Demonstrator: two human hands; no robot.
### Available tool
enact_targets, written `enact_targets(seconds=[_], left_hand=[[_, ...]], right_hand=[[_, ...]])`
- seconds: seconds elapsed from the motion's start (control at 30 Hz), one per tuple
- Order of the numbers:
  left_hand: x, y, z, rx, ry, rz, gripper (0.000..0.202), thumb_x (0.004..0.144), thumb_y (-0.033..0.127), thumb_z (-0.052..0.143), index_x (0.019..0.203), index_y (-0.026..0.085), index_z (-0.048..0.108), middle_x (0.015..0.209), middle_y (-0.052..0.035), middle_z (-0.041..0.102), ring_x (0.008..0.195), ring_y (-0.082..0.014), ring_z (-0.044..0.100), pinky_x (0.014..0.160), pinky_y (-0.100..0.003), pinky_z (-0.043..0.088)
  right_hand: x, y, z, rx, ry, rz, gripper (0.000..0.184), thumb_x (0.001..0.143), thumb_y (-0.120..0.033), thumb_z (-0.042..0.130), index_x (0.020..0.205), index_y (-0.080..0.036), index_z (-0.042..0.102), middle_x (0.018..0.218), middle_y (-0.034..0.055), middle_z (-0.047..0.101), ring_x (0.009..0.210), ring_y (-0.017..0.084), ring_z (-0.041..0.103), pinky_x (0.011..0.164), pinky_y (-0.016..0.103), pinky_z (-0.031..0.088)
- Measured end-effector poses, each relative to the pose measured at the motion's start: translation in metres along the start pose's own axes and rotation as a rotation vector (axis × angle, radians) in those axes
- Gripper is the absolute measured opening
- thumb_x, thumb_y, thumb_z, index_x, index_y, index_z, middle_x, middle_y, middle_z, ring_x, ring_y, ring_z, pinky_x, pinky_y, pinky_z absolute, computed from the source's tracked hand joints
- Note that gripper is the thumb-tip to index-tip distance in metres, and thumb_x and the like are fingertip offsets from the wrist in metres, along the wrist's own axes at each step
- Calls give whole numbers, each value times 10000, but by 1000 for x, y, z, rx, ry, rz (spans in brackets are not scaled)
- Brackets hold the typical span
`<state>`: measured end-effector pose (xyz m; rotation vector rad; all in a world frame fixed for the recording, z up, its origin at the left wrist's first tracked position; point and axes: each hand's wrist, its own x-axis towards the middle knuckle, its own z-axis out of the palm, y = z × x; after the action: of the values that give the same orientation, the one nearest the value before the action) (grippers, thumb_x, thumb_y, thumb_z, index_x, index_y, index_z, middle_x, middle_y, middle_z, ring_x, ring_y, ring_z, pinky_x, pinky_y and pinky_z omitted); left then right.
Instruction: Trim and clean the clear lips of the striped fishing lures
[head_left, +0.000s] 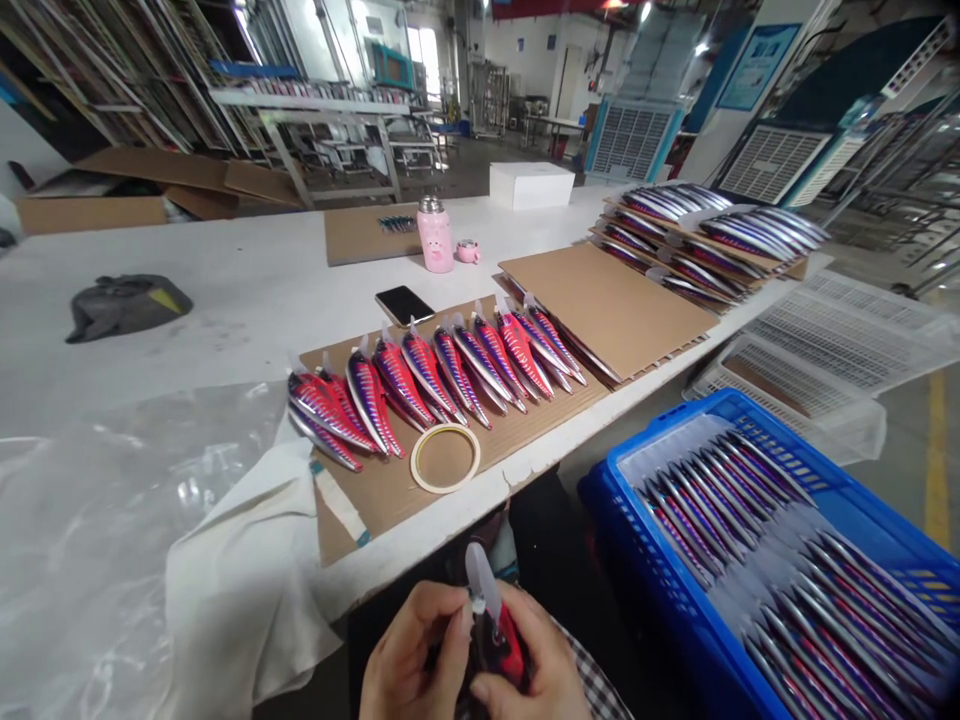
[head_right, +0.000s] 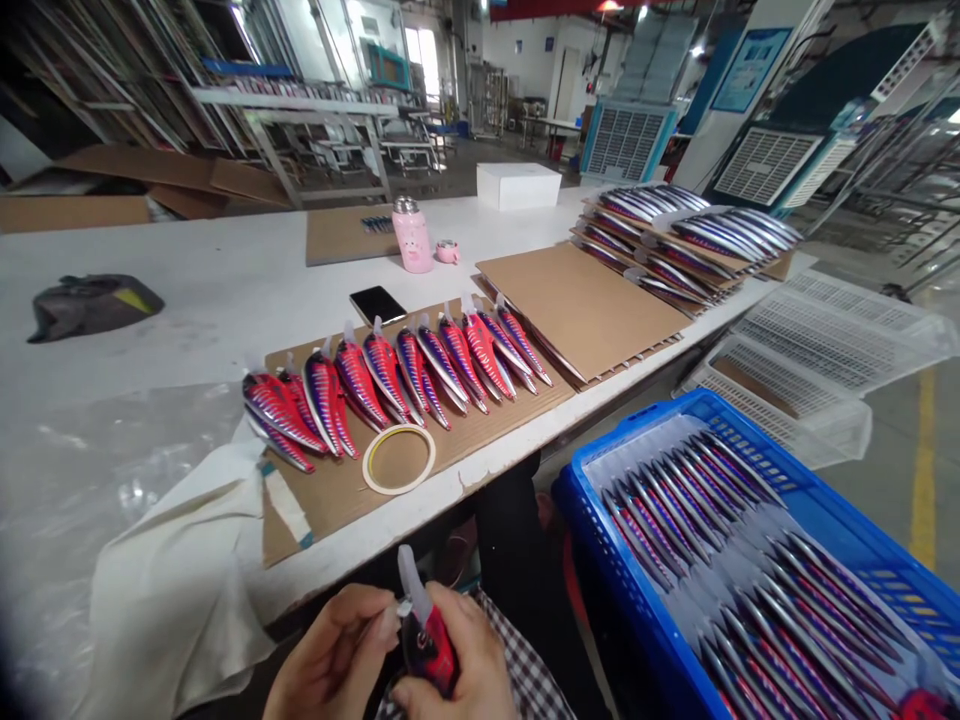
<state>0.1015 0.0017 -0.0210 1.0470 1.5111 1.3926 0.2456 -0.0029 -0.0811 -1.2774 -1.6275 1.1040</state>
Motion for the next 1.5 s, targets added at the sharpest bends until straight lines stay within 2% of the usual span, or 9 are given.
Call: enact_targets(seconds=[0.23, 0.4, 0.5, 0.57, 0.77, 0.9, 1.13, 1.33, 1.5], left_hand=[[12, -10, -8, 209, -120, 172, 30, 799, 235, 654, 796, 230, 624, 697, 26, 622, 588, -122, 610, 577, -179, 505], [17, -13, -10, 97, -134, 83, 60, 828, 211, 623, 879, 242, 625, 765, 22, 628, 676, -127, 619, 640, -180, 527], [17, -13, -10, 20, -120, 156, 206, 812, 164, 636, 986, 272, 631, 862, 13, 613, 742, -125, 617, 689, -184, 538], [18, -13, -10, -3, -143, 196, 203, 800, 149, 646, 966, 266, 655, 873, 1, 598, 728, -128, 611, 669, -190, 545], [19, -5, -18, -50, -283, 42, 167, 800, 251, 674, 961, 276, 707, 931, -23, 642, 744, -158, 647, 685, -231, 574], [18, 1, -17, -56, -235, -107, 164, 816, 368, 654, 893, 246, 732, 931, -28, 672, 752, -170, 656, 709, -245, 572], [20, -13, -8, -136, -162, -192, 117, 717, 272, 752, 769, 207, 669, 748, 20, 662, 698, -137, 626, 645, -192, 531], [19, -20, -6, -95, -117, -170, 141, 729, 271, 736, 787, 207, 625, 725, 29, 676, 650, -127, 633, 616, -183, 520], [19, -21, -9, 24, -156, -114, 68, 781, 255, 676, 817, 219, 631, 720, 33, 673, 657, -120, 637, 634, -174, 520]], right_hand=[[-4, 8, 7, -78, -20, 41, 749, 600, -152, 767, 1314, -245, 562, 1277, 85, 641, 1172, 311, 595, 1016, 405, 472], [2, -1, 3, -75, -67, 90, 774, 551, -65, 721, 1298, -208, 578, 1275, 97, 643, 1181, 303, 589, 1034, 396, 455], [8, -11, -1, -50, -69, 98, 734, 566, -72, 687, 1285, -176, 583, 1258, 111, 652, 1158, 289, 605, 1026, 386, 460], [11, -17, -2, -62, -73, 117, 713, 557, -70, 673, 1263, -132, 596, 1238, 142, 660, 1141, 305, 613, 1011, 408, 471], [11, -18, -3, -84, -68, 158, 691, 569, -64, 654, 1256, -128, 601, 1247, 141, 654, 1161, 306, 597, 1029, 434, 450], [9, -13, -5, -89, -98, 182, 701, 608, -96, 682, 1297, -159, 573, 1277, 117, 639, 1195, 303, 573, 1045, 439, 437], [6, -13, -5, -155, -86, 155, 716, 594, -68, 674, 1293, -188, 578, 1271, 109, 647, 1181, 310, 586, 1033, 462, 449], [6, -15, -5, -157, -75, 102, 724, 584, -63, 680, 1287, -209, 580, 1250, 98, 661, 1155, 300, 606, 1012, 438, 477], [9, -20, -5, -193, -65, 111, 705, 561, -57, 657, 1257, -153, 598, 1220, 144, 672, 1128, 327, 621, 993, 485, 485]])
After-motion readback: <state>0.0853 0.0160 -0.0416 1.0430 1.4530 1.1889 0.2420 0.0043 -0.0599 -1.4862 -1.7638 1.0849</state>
